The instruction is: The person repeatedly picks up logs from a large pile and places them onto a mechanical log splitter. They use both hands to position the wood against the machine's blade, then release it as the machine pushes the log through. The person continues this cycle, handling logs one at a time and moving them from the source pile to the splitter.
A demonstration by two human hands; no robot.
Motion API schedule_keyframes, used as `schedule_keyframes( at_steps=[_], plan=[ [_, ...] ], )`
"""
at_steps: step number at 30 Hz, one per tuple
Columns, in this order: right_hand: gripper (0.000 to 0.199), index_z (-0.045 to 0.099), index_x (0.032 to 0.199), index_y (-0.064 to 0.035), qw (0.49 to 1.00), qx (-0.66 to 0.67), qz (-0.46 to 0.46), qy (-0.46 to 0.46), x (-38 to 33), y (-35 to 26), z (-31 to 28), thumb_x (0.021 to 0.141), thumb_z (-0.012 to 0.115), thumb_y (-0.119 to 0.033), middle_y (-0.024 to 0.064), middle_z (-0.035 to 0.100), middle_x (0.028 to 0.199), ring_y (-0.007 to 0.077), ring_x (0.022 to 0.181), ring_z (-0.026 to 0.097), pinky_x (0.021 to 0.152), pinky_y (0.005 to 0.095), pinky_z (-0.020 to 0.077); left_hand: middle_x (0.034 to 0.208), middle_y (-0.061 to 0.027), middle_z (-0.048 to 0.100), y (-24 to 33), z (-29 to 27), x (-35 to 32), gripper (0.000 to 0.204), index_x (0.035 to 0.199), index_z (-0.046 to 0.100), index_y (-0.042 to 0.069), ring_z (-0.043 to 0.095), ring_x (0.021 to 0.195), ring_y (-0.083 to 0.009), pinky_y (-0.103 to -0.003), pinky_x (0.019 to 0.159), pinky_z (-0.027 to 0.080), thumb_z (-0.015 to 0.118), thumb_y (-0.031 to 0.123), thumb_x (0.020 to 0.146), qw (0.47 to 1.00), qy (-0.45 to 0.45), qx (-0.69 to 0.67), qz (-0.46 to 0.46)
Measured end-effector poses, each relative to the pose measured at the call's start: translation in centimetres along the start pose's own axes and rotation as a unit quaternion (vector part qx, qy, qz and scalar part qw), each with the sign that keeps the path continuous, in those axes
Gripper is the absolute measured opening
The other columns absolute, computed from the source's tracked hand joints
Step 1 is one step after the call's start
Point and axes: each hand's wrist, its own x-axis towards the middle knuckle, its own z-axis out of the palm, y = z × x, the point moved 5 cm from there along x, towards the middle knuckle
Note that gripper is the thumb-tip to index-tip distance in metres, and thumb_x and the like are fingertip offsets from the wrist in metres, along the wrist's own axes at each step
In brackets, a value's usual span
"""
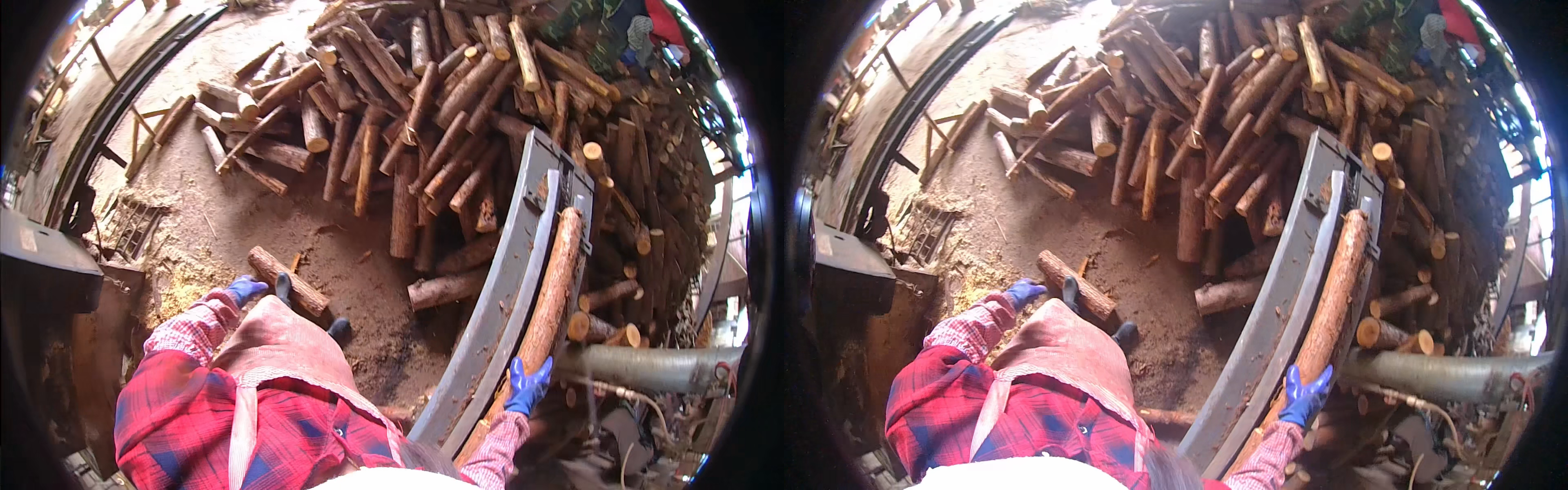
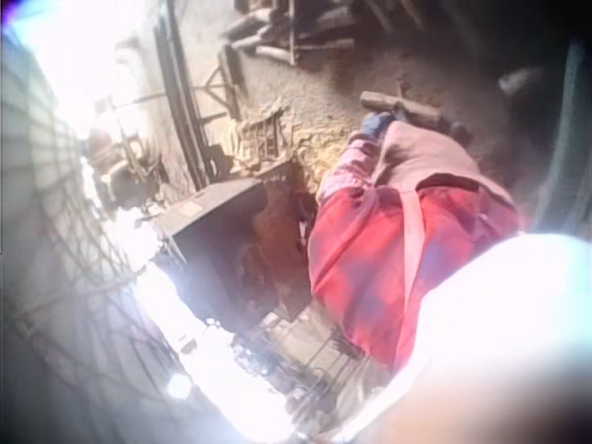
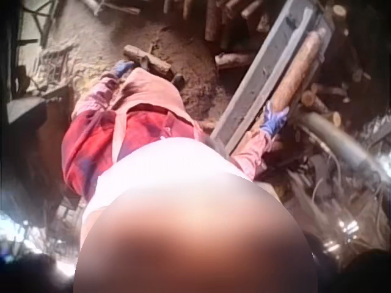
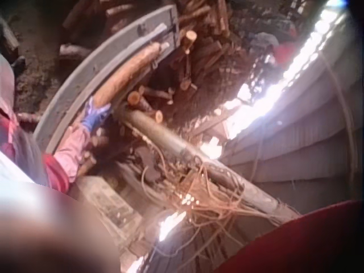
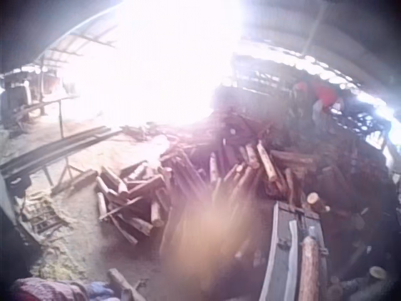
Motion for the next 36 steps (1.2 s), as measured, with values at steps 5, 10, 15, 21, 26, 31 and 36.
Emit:
schedule_keyframes(
  at_steps=[5, 10, 15, 21, 26, 31, 36],
  plan=[
    [0.09, 0.041, 0.135, 0.006, 0.975, -0.193, -0.051, 0.093, -2.0, -0.8, -1.9, 0.071, 0.078, -0.044, 0.0295, 0.046, 0.134, 0.0434, 0.122, 0.047, 0.104, 0.0487, 0.0382, 0.065, -0.0058, 0.058, -3.9, -1.6, 2.6, 0.04, 0.089, 0.069, 0.005, 0.056, 0.061, -0.0183, -0.036, 0.059, 0.047, 0.068, 0.044, 0.081, 0.994, -0.002, 0.105, 0.027],
    [0.074, 0.041, 0.135, 0.006, 0.98, -0.056, -0.171, 0.089, -8.1, -13.0, 3.2, 0.083, 0.071, -0.037, 0.0295, 0.043, 0.136, 0.0424, 0.123, 0.045, 0.104, 0.0504, 0.0378, 0.078, -0.0094, 0.066, 0.3, 0.6, 2.5, 0.043, 0.093, 0.069, 0.0, 0.061, 0.071, -0.0205, -0.035, 0.069, 0.048, 0.067, 0.043, 0.083, 0.995, 0.03, -0.091, 0.018],
    [0.078, 0.044, 0.133, 0.0066, 0.946, 0.145, -0.126, -0.262, -18.3, -19.4, 27.4, 0.075, 0.076, -0.034, 0.0265, 0.049, 0.133, 0.0385, 0.125, 0.046, 0.108, 0.0445, 0.0343, 0.074, -0.0062, 0.065, -20.3, 10.4, 13.4, 0.041, 0.096, 0.067, 0.008, 0.056, 0.061, -0.0167, -0.034, 0.057, 0.045, 0.067, 0.048, 0.083, 0.931, -0.102, -0.314, -0.157],
    [0.073, 0.051, 0.128, 0.0034, 0.779, 0.084, -0.002, -0.621, -32.3, -20.9, 62.7, 0.078, 0.073, -0.044, 0.0225, 0.059, 0.123, 0.0306, 0.116, 0.055, 0.098, 0.0347, 0.0419, 0.11, -0.0073, 0.066, -24.1, 18.1, 22.0, 0.053, 0.117, 0.054, 0.013, 0.064, 0.092, -0.025, -0.039, 0.078, 0.051, 0.04, 0.058, 0.094, 0.799, -0.041, -0.447, -0.4],
    [0.081, 0.049, 0.133, 0.0008, 0.786, 0.055, -0.049, -0.614, -39.2, -20.2, 86.5, 0.078, 0.067, -0.057, 0.0247, 0.054, 0.131, 0.0352, 0.123, 0.051, 0.104, 0.0408, 0.0389, 0.145, -0.0154, 0.043, -35.1, 27.2, 34.9, 0.07, 0.14, 0.038, 0.008, 0.047, 0.127, -0.0349, -0.051, 0.1, 0.04, 0.027, 0.061, 0.095, 0.662, 0.073, -0.612, -0.427],
    [0.087, 0.054, 0.126, 0.0039, 0.75, 0.096, -0.103, -0.646, -43.0, -23.9, 92.9, 0.076, 0.06, -0.067, 0.027, 0.056, 0.125, 0.0386, 0.118, 0.054, 0.103, 0.0445, 0.0401, 0.148, -0.0032, 0.041, -43.3, 29.5, 45.1, 0.07, 0.143, 0.039, 0.015, 0.035, 0.135, -0.0229, -0.039, 0.112, 0.027, 0.035, 0.062, 0.091, 0.594, 0.092, -0.797, -0.053],
    [0.097, 0.051, 0.126, -0.0022, 0.738, 0.068, -0.154, -0.654, -44.3, -22.7, 79.2, 0.064, 0.063, -0.076, 0.0276, 0.055, 0.119, 0.0444, 0.11, 0.052, 0.094, 0.0525, 0.0414, 0.145, -0.0072, 0.042, -41.6, 28.4, 37.8, 0.064, 0.143, 0.039, 0.012, 0.041, 0.13, -0.0249, -0.039, 0.109, 0.032, 0.035, 0.055, 0.096, 0.765, 0.048, -0.623, -0.154]
  ],
)
